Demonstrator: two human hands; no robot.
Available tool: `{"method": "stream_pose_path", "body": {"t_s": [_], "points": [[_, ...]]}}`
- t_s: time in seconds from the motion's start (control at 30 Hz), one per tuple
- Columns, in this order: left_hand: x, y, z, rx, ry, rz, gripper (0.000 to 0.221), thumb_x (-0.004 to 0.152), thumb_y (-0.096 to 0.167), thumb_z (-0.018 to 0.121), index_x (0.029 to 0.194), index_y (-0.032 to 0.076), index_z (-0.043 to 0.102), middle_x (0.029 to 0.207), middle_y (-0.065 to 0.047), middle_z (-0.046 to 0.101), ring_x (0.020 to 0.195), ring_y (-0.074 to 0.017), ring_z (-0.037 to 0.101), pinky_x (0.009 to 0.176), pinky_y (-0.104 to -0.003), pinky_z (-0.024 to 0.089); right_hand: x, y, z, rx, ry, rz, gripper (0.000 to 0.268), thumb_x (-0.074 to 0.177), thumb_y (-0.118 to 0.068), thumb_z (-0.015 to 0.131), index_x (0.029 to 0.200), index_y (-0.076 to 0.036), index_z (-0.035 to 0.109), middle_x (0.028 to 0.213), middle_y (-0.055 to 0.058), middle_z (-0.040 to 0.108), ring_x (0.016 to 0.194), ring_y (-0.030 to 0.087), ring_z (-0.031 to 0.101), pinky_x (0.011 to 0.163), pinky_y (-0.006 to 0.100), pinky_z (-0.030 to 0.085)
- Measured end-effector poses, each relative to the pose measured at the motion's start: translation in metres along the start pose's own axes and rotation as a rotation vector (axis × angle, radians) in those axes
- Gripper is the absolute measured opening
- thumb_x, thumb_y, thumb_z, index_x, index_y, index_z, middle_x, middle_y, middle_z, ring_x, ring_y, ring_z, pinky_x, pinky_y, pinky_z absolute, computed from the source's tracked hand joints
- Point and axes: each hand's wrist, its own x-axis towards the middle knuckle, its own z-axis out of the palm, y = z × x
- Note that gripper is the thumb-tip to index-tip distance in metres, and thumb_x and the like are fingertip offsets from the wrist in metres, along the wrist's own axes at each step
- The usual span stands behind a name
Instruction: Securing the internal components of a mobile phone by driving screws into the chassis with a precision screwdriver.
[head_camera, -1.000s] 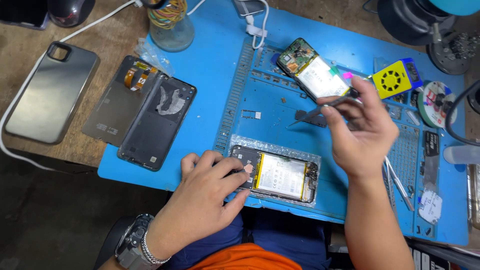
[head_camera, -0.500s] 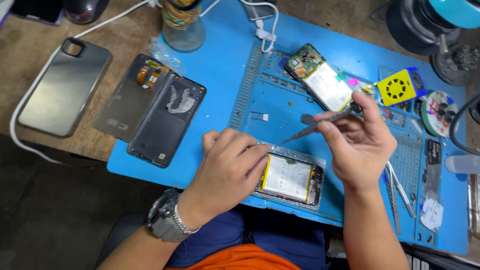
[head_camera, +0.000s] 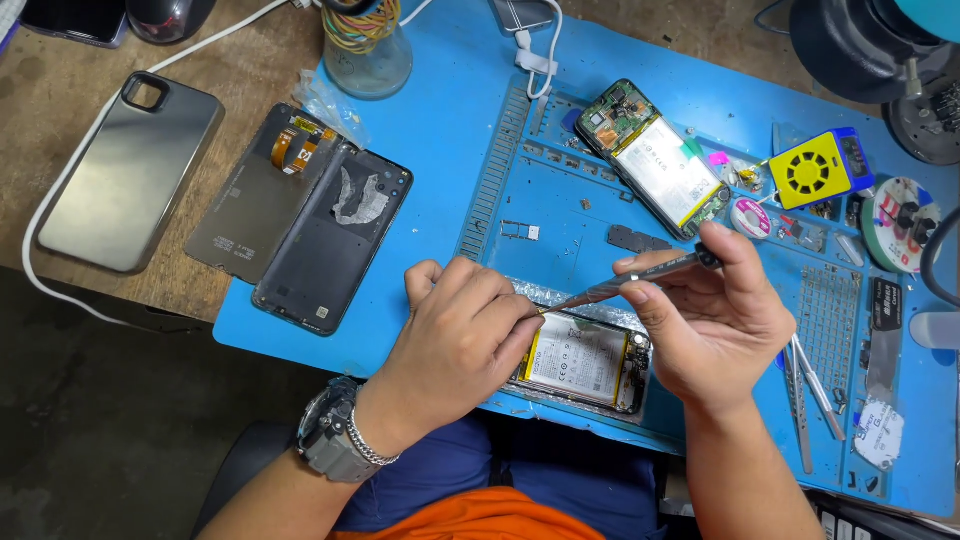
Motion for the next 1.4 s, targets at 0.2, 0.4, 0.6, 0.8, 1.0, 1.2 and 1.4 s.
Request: {"method": "stream_pose_path", "body": {"t_s": [0.2, 0.4, 0.6, 0.8, 1.0, 1.2, 1.4], "points": [[-0.001, 0.001, -0.002, -0.02, -0.018, -0.036, 0.011, 0.094, 0.014, 0.075, 0.086, 0.015, 0.068, 0.085, 0.002, 0.058, 0.086, -0.022, 0.053, 0.077, -0.042, 0.027, -0.007, 0.004, 0.001, 0.0, -0.023, -0.042, 0.07, 0.09, 0.009, 0.076, 0.151, -0.007, 0.046, 0.1, 0.025, 0.067, 0.096, 0.035, 0.077, 0.087, 0.043, 0.07], [-0.014, 0.0, -0.015, -0.086, -0.113, -0.182, 0.01, 0.09, 0.014, 0.073, 0.086, 0.014, 0.065, 0.087, 0.002, 0.063, 0.089, -0.0241, 0.056, 0.078, -0.043, 0.029, 0.0, 0.0, 0.01, 0.001, -0.247, -0.378, 0.071, 0.094, 0.007, 0.073, 0.155, -0.01, 0.042, 0.1, 0.023, 0.069, 0.093, 0.037, 0.078, 0.086, 0.043, 0.07], [-0.031, 0.004, -0.043, -0.129, -0.28, -0.241, 0.005, 0.093, 0.02, 0.07, 0.092, 0.015, 0.068, 0.087, 0.002, 0.062, 0.088, -0.0225, 0.056, 0.074, -0.043, 0.029, -0.004, -0.016, 0.03, 0.052, -0.408, -0.348, 0.065, 0.1, 0.007, 0.069, 0.155, -0.012, 0.04, 0.111, 0.025, 0.072, 0.1, 0.034, 0.08, 0.092, 0.041, 0.072], [-0.047, 0.002, -0.05, -0.202, -0.413, -0.241, 0.031, 0.09, 0.024, 0.069, 0.118, 0.012, 0.066, 0.103, -0.003, 0.06, 0.1, -0.0254, 0.053, 0.081, -0.043, 0.029, -0.004, -0.021, 0.039, -0.022, -0.484, -0.365, 0.06, 0.102, 0.005, 0.069, 0.152, -0.009, 0.041, 0.105, 0.018, 0.074, 0.1, 0.031, 0.081, 0.092, 0.039, 0.071], [-0.055, 0.0, -0.04, -0.181, -0.367, -0.234, 0.032, 0.087, 0.022, 0.072, 0.117, 0.013, 0.067, 0.103, -0.003, 0.058, 0.101, -0.0256, 0.052, 0.08, -0.043, 0.029, -0.002, -0.023, 0.042, -0.046, -0.514, -0.364, 0.056, 0.1, 0.006, 0.071, 0.148, -0.005, 0.045, 0.105, 0.019, 0.072, 0.097, 0.032, 0.08, 0.089, 0.038, 0.071], [-0.056, -0.002, -0.04, -0.216, -0.336, -0.24, 0.03, 0.086, 0.02, 0.073, 0.115, 0.014, 0.067, 0.101, -0.001, 0.059, 0.1, -0.0242, 0.052, 0.081, -0.042, 0.03, 0.001, -0.024, 0.04, -0.02, -0.603, -0.394, 0.052, 0.1, 0.007, 0.067, 0.146, -0.005, 0.045, 0.108, 0.024, 0.071, 0.099, 0.036, 0.08, 0.091, 0.044, 0.069], [-0.061, -0.009, -0.03, -0.169, -0.227, -0.262, 0.033, 0.093, 0.028, 0.069, 0.122, 0.013, 0.063, 0.118, -0.002, 0.066, 0.106, -0.025, 0.057, 0.082, -0.043, 0.032, 0.006, -0.037, 0.042, -0.114, -0.669, -0.483, 0.044, 0.101, -0.007, 0.075, 0.137, -0.017, 0.052, 0.099, 0.014, 0.066, 0.084, 0.03, 0.063, 0.082, 0.043, 0.062]]}}
